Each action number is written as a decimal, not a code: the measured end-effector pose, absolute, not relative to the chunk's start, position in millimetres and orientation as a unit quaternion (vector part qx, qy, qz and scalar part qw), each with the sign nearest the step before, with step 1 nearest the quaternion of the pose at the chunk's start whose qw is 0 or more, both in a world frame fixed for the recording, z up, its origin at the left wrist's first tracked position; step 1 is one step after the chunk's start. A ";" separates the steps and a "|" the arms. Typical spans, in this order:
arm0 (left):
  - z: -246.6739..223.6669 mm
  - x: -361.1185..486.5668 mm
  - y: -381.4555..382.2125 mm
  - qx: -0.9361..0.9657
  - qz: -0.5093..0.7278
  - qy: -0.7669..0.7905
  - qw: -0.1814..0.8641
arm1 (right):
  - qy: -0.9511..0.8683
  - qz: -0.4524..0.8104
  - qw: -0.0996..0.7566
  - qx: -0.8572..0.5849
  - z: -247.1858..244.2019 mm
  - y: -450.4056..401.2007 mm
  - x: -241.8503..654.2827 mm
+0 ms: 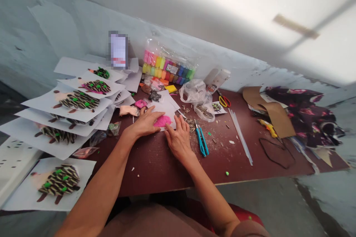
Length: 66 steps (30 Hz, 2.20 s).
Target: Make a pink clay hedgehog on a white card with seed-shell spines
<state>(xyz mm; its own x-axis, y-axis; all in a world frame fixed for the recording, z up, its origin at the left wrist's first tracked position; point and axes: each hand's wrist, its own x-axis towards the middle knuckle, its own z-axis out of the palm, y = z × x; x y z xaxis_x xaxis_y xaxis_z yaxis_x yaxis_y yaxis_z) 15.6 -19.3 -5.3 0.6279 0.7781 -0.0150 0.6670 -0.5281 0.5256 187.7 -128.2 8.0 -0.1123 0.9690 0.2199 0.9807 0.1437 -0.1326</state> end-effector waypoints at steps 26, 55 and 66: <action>-1.9 17.1 -21.6 0.868 0.104 0.419 0.245 | -0.740 -0.044 0.098 -0.664 9.2 -127.5 196.8; 4.2 18.8 -21.7 0.869 0.062 0.432 0.234 | -0.731 -0.021 0.071 -0.678 12.1 -119.3 193.8; 4.3 17.9 -21.6 0.869 0.060 0.430 0.239 | -0.747 -0.004 0.079 -0.660 12.5 -132.3 186.3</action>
<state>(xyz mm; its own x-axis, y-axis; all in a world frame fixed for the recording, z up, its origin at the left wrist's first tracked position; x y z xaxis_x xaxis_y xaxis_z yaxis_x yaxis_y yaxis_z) 17.9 -21.6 4.3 0.6229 0.7758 -0.1006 0.7182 -0.5162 0.4667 186.3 -132.3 12.5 -0.1169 0.9853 0.1241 0.9867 0.1295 -0.0984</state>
